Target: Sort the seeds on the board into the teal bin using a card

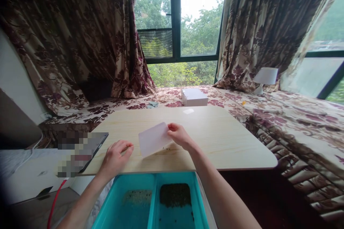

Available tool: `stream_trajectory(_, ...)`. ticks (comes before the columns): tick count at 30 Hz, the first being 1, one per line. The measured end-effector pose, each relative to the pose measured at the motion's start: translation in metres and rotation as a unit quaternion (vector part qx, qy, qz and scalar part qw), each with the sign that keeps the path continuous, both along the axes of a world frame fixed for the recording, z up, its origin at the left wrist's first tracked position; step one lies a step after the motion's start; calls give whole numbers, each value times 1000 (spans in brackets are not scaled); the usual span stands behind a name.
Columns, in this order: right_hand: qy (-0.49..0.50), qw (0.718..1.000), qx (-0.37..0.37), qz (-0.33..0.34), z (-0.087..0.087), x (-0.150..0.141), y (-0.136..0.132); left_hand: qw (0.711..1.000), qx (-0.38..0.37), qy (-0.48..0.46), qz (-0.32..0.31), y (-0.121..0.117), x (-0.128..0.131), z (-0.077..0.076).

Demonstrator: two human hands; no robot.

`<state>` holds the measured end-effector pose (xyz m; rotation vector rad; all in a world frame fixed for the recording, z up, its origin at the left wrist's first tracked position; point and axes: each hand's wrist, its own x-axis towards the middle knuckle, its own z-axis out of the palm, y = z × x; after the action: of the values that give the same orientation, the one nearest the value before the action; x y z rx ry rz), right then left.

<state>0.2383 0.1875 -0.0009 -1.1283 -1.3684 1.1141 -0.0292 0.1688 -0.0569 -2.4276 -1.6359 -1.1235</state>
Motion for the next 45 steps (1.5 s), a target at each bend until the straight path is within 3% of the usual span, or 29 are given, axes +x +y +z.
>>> stream_trajectory(17,-17,1000,-20,7,-6,1,-3,1000,-4,-2,3,-1,0,1)
stream_trajectory(26,-40,996,-70,43,2,26,-45,1000,3,0,10,1,0,-1)
stream_trajectory(32,13,992,-111,61,4,25,-88,1000,4,-6,6,1,0,-1)
stream_trajectory(35,12,993,-95,69,5,32,-99,1000,4,-8,8,1,1,-1)
stream_trajectory(36,13,996,-75,50,5,37,-98,1000,3,-7,9,0,2,0)
stream_trajectory(38,32,998,-15,-55,4,51,-89,1000,0,-7,11,-1,2,2)
stream_trajectory(41,75,968,45,-234,-2,72,-64,1000,-2,-8,12,-2,3,4)
stream_trajectory(43,83,953,57,-285,-8,79,-48,1000,-1,-10,12,-2,3,5)
stream_trajectory(45,84,950,65,-293,-15,77,-38,1000,-2,-11,11,-2,3,4)
